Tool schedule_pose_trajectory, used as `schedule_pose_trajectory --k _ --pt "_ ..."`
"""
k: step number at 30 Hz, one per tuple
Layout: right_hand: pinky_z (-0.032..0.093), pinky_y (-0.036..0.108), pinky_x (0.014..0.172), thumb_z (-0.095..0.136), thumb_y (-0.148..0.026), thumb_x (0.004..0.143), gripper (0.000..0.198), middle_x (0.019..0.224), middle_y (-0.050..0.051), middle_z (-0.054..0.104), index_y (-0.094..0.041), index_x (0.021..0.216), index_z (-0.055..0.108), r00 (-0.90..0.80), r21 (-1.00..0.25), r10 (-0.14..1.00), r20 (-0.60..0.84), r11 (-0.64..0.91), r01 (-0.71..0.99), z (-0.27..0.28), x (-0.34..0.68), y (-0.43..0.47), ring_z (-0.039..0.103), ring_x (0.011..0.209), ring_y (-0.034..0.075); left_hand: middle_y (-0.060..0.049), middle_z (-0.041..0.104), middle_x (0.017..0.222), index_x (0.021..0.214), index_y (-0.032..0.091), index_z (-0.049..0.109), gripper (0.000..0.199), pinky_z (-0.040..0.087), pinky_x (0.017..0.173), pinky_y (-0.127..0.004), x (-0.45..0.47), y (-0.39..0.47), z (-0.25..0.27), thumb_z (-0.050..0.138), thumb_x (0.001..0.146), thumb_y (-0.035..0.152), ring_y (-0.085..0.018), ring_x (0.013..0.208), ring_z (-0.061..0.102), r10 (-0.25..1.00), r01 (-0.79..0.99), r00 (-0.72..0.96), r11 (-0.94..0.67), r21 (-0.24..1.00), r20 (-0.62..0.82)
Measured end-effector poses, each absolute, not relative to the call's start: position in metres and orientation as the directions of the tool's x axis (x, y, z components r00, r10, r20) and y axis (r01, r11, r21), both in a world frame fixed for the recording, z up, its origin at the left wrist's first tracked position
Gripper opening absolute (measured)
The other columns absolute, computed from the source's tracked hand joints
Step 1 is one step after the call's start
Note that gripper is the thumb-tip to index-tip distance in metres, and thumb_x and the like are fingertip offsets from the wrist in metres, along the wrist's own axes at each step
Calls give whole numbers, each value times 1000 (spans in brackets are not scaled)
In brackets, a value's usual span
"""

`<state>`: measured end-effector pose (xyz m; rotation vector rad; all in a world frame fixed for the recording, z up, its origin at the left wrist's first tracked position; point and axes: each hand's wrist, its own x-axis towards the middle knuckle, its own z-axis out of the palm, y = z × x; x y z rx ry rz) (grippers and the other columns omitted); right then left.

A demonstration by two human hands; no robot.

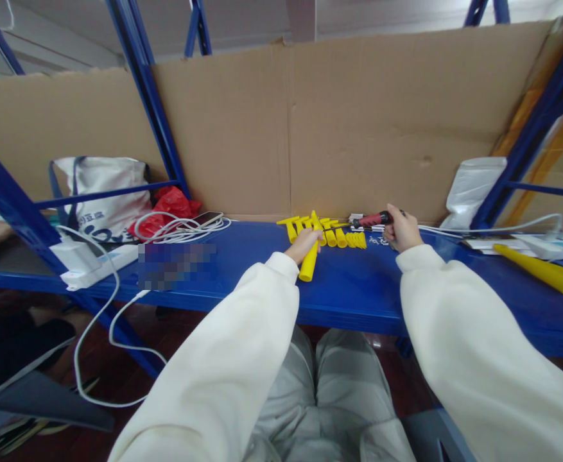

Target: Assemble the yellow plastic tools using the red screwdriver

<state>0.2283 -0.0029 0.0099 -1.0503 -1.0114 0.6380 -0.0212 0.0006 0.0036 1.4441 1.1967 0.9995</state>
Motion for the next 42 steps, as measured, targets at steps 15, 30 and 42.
schedule_pose_trajectory --k 15,30,42 --pt "27 23 35 70 -47 83 32 52 -7 43 -27 78 47 499 -932 819 285 358 -56 12 237 3 43 40 13 3 48 48 69 23 49 17 39 55 -25 -17 -3 4 53 79 10 -15 48 49 980 235 184 -120 965 77" --pt "35 19 33 88 -31 80 32 55 0 65 -21 67 61 -105 -891 994 28 73 448 -4 210 -10 49 38 9 4 48 47 73 23 51 14 40 52 -24 -17 -12 10 53 81 11 -14 44 47 974 222 220 -96 970 46" --pt "54 32 72 80 -28 77 18 68 1 68 -22 67 66 -146 -614 868 475 446 652 -9 194 -2 62 68 18 1 48 45 68 21 53 22 38 51 -24 -11 -18 10 52 84 7 -12 45 45 950 273 302 -166 948 80"
